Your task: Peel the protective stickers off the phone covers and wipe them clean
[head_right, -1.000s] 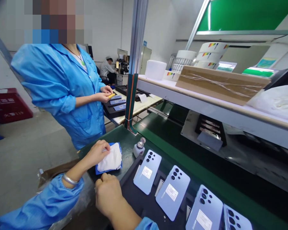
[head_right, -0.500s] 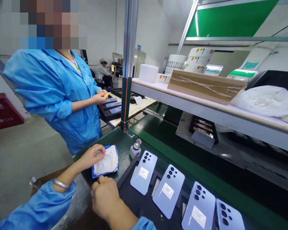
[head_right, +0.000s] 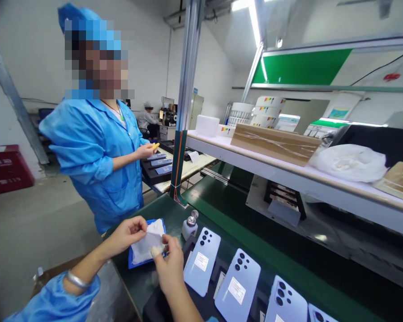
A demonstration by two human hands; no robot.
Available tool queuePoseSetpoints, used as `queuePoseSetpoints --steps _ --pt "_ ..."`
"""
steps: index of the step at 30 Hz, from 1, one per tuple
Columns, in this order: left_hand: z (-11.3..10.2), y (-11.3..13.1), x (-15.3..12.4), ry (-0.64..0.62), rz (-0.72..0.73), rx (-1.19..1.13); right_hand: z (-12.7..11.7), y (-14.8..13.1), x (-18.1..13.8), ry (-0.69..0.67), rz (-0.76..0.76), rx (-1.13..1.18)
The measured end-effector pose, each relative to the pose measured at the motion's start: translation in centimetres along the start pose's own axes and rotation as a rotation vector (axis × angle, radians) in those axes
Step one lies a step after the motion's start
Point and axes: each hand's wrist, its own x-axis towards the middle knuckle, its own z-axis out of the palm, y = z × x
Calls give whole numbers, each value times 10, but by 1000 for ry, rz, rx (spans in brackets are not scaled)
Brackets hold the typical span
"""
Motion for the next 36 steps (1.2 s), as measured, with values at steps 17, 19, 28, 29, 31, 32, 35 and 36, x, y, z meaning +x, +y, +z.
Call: queuePoseSetpoints --steps 17,19,28,29,31,32,35,36 --pt "169 57 -15 -279 -116 -857 -148 -39 -47 -218 339 675" --pt "204 62 -10 -232 -175 -857 -181 -31 -62 -109 388 572" --pt "327 23 24 -101 -291 -541 -279 31 -68 324 346 -20" --pt "330 18 27 -101 -281 -505 -280 36 -67 348 329 -61" --pt "329 10 31 -99 -254 -438 -277 42 -66 377 297 -116" --pt "327 7 33 -97 -240 -406 -276 44 -66 383 285 -132" --pt "318 0 36 -84 -206 -313 -274 46 -67 392 265 -150" --pt "315 -1 37 -78 -197 -283 -274 46 -67 392 261 -146"
